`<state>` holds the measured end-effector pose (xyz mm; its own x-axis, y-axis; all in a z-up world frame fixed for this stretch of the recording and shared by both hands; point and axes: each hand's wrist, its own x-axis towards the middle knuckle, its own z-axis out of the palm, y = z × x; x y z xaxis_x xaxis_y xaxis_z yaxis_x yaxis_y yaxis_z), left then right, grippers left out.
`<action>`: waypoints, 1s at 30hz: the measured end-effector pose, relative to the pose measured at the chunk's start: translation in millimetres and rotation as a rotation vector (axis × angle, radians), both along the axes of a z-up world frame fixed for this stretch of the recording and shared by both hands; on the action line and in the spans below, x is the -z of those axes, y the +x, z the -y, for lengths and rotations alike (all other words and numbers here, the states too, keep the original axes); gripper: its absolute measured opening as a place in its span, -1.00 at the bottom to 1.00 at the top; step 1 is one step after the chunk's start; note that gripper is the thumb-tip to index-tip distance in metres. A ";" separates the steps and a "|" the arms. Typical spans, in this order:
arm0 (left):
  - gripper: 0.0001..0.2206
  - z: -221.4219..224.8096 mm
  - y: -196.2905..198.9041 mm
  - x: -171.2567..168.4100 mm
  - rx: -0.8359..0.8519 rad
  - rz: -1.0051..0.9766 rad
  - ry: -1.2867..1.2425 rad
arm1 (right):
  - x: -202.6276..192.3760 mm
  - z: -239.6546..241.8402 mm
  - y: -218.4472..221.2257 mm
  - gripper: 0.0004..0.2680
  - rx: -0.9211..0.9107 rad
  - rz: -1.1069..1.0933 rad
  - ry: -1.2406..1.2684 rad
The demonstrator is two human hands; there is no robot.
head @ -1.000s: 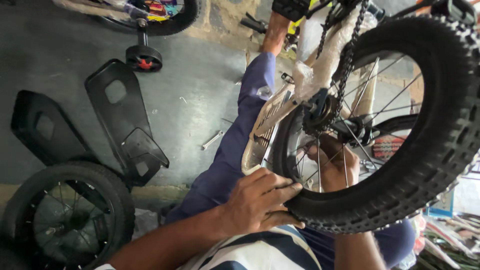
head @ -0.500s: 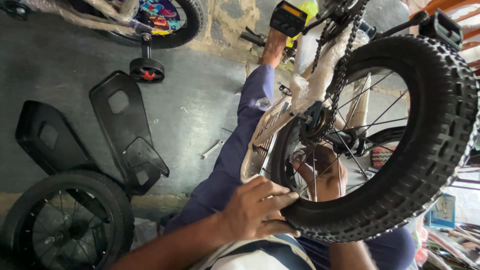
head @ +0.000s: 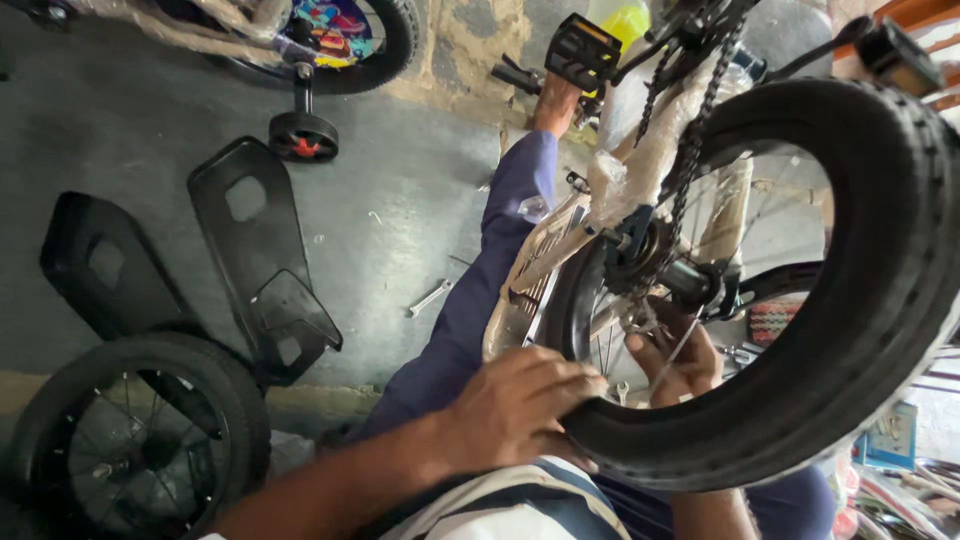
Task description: The person assembles a bicycle wheel and attaches components like a training wheel and chain by hand and using tools.
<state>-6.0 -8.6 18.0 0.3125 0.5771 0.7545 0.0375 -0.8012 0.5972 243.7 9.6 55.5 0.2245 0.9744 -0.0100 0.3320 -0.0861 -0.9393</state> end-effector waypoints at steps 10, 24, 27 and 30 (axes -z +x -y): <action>-0.30 12.9 -6.8 -34.3 -0.011 0.162 -0.087 | 7.5 -4.3 -27.4 -0.67 -0.081 0.040 -0.016; -0.30 13.7 -4.9 -32.9 -0.011 0.182 -0.110 | -5.4 -9.6 -52.0 -0.82 -0.098 0.412 0.181; -0.31 14.5 -6.2 -34.3 -0.023 0.160 -0.109 | -9.8 -16.7 -39.1 -0.83 -0.172 0.463 0.196; -0.31 13.6 -4.7 -32.1 -0.013 0.171 -0.105 | -13.8 -7.7 -37.9 -0.83 -0.035 0.401 0.064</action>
